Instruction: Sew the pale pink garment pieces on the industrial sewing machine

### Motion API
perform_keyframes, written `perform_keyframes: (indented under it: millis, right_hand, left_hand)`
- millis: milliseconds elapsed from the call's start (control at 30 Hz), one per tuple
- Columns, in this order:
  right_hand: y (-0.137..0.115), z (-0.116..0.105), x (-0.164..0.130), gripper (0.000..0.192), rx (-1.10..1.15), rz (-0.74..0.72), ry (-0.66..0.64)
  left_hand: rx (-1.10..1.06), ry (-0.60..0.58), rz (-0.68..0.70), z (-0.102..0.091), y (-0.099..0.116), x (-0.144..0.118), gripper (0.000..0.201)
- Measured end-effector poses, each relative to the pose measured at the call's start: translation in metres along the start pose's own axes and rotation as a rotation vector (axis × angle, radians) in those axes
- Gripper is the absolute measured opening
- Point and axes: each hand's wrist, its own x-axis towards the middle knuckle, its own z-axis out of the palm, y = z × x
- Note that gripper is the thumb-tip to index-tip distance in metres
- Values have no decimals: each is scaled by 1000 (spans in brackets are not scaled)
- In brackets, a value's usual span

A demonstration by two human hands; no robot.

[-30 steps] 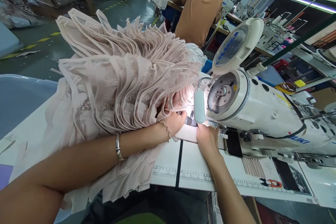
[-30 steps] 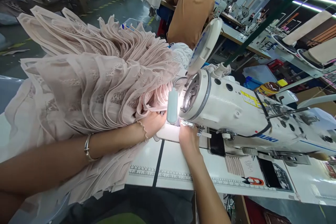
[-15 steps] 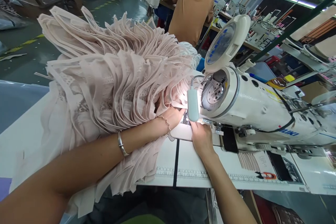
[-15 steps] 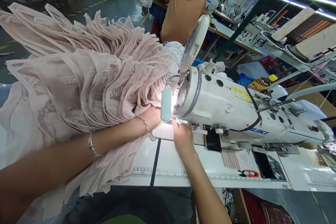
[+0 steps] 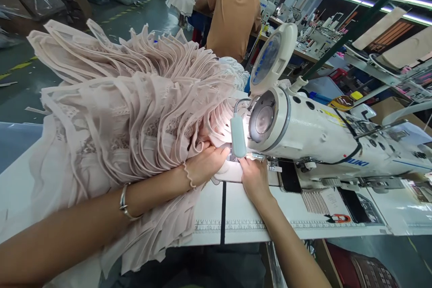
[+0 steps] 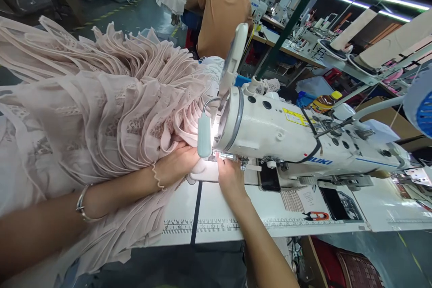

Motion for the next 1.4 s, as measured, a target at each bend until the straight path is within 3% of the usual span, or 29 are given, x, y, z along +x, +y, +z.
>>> perform_keyframes:
  millis: [133,300,633,1167,1400]
  right_hand:
    - [-3,-2,3,48,-25,15,-30]
    - [-8,-5,5,48,-32,62,-106]
    - [-10,-11,8,49,-63,107,-249]
    - [-9,-14,12,48,4,105,-184]
    - [-7,-9,10,50,86,139,-171]
  left_hand:
    - [133,38,169,-9,2,-12,27]
    - [273,183,341,-21,6,-11,26]
    - [387,307,361,-26,15,-8,29]
    - [380,318,354,-25,16,-7,30]
    - [391,278,359,-15,13,-10,28]
